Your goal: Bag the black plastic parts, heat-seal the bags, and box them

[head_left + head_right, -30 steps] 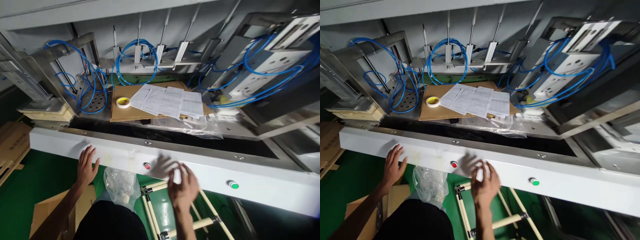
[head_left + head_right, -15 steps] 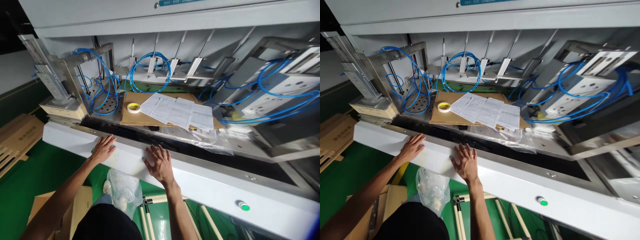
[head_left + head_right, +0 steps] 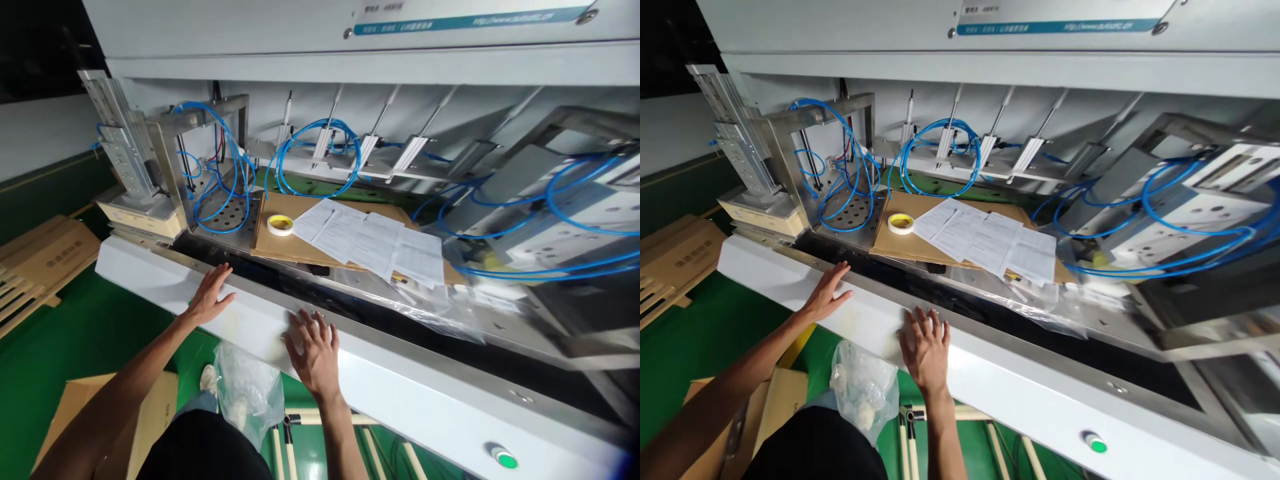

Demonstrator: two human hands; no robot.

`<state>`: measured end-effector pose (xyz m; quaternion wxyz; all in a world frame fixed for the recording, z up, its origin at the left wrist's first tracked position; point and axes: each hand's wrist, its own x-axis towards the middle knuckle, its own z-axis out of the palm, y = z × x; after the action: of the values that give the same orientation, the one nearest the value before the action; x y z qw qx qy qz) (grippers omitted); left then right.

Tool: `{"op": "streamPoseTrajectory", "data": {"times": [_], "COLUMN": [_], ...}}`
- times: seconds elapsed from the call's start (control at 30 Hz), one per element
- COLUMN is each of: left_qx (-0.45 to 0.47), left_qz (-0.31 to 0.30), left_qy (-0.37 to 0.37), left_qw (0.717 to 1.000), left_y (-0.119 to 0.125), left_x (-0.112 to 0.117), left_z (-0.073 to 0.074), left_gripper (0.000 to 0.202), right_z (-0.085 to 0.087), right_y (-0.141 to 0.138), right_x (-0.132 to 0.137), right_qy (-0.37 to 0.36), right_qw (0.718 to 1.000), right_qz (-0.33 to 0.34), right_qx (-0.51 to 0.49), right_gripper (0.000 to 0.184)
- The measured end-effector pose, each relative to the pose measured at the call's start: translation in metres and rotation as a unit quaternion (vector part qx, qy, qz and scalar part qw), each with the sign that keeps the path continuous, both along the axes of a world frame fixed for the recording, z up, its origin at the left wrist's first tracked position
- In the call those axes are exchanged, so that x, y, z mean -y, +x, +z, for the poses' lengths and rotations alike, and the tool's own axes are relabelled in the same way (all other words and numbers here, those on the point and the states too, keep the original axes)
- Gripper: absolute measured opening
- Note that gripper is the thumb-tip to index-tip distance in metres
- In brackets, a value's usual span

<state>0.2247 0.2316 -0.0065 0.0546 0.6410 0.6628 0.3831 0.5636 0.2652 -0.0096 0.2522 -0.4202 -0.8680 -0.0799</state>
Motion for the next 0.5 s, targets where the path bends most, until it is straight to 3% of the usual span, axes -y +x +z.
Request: {"op": "streamPoseTrajectory", "data": {"times": [0.1, 0.2, 0.33, 0.5], "left_qx": [0.097, 0.133, 0.150, 0.094], "left_qz": [0.096, 0.214, 0.350, 0.430], "left_qy": [0.057, 0.069, 0.028, -0.140], "left_qw": [0.989, 0.965, 0.924, 0.887], "left_y": [-0.017, -0.036, -0.043, -0.022], "left_x": [0.008, 0.035, 0.101, 0.204], "left_z": [0.006, -0.001, -0.040, -0.100], "left_gripper": [0.056, 0.052, 0.058, 0.063], "right_z": [-0.006, -0.008, -0.007, 0.004], "right_y": [0.001, 0.002, 0.000, -0.001], "right_x": [-0.002, -0.004, -0.006, -0.005], "right_qy": [0.006, 0.004, -0.004, 0.008], "right_qw": [1.000, 0.999, 0.998, 0.993], "right_qz": [0.001, 0.012, 0.026, 0.056], "right_qx": [-0.012, -0.029, -0.062, -0.100], "right_gripper": [0.043, 0.045, 0.048, 0.049]}}
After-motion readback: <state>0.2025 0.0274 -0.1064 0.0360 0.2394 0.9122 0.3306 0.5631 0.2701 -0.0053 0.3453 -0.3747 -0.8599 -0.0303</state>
